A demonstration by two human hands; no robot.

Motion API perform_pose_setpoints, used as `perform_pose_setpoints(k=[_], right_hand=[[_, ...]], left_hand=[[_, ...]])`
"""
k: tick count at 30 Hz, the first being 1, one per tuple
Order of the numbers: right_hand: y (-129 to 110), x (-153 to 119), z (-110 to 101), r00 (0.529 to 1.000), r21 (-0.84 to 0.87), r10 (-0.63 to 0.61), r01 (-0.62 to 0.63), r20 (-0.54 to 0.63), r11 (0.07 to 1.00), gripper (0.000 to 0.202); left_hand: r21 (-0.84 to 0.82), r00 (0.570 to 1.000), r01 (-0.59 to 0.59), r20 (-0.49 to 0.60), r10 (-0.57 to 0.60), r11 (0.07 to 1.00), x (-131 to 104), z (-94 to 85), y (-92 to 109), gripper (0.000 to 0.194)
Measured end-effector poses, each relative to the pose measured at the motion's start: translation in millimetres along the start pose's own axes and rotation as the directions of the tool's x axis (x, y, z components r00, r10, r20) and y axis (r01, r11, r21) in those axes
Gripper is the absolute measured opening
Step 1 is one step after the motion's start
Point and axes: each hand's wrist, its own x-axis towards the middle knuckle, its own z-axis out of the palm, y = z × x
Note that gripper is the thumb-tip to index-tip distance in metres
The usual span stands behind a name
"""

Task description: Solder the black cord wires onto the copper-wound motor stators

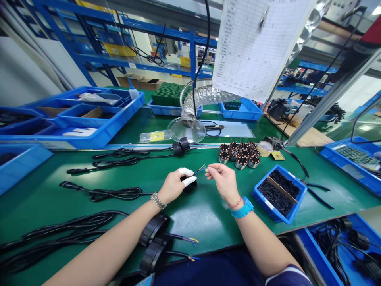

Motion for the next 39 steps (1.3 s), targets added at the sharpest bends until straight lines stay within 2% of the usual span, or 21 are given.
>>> perform_pose_setpoints(k=[6,11,14,17,20,22,24,26,27,30,32,34,37,39], right_hand=[[3,-1,7,0.998,-0.097,0.052,-0.047,0.043,0.994,0.022],[21,1,26,0.993,-0.144,0.094,-0.083,0.069,0.986,0.023],[31,-2,30,0.990,-0.147,0.108,-0.094,0.087,0.985,0.026],[38,-10,30,0.984,-0.151,0.099,-0.077,0.149,0.986,0.024],[43,-17,32,0.971,-0.184,0.083,-0.042,0.223,0.982,0.022],[47,-17,34,0.964,-0.216,0.070,-0.014,0.257,0.976,0.023],[49,-12,36,0.962,-0.244,0.054,0.014,0.268,0.970,0.021],[52,-4,37,0.964,-0.267,0.037,0.036,0.263,0.963,0.017],[54,0,37,0.966,-0.277,0.029,0.045,0.258,0.960,0.016],[58,13,38,0.971,-0.303,-0.004,0.078,0.239,0.950,0.014],[61,22,39,0.974,-0.320,-0.028,0.101,0.223,0.942,0.013],[64,33,42,0.978,-0.341,-0.048,0.116,0.201,0.933,0.012],[69,53,49,0.986,-0.381,-0.063,0.119,0.157,0.917,0.012],[73,67,54,0.990,-0.414,-0.066,0.113,0.127,0.903,0.013]], left_hand=[[0.022,1.000,-0.006,-0.002,0.006,1.000,0,-0.1,2,0.015],[0.069,1.000,-0.024,0.009,0.024,0.997,-2,-0.8,5,0.010],[0.098,1.000,-0.020,0.002,0.020,0.995,-1,-0.1,5,0.009],[0.105,0.998,-0.035,0.047,0.031,0.994,5,-7.2,11,0.020],[0.124,0.991,-0.064,0.122,0.049,0.990,11,-35.6,24,0.041],[0.225,0.977,-0.092,0.209,0.044,0.970,12,-68.8,29,0.042],[0.359,0.945,-0.115,0.327,-0.009,0.926,5,-109.7,25,0.040],[0.482,0.896,-0.077,0.417,-0.151,0.873,-9,-151.5,7,0.043],[0.550,0.873,-0.025,0.418,-0.250,0.835,-18,-170.4,-5,0.047],[0.748,0.840,0.129,0.265,-0.472,0.651,-44,-210.8,-49,0.048],[0.785,0.851,0.117,0.237,-0.469,0.609,-53,-221.7,-71,0.037],[0.793,0.891,0.088,0.207,-0.403,0.603,-53,-222.4,-83,0.032],[0.863,0.956,0.111,0.043,-0.290,0.493,-38,-214.4,-84,0.031],[0.905,0.972,0.145,-0.054,-0.228,0.401,-25,-208.9,-83,0.032]])
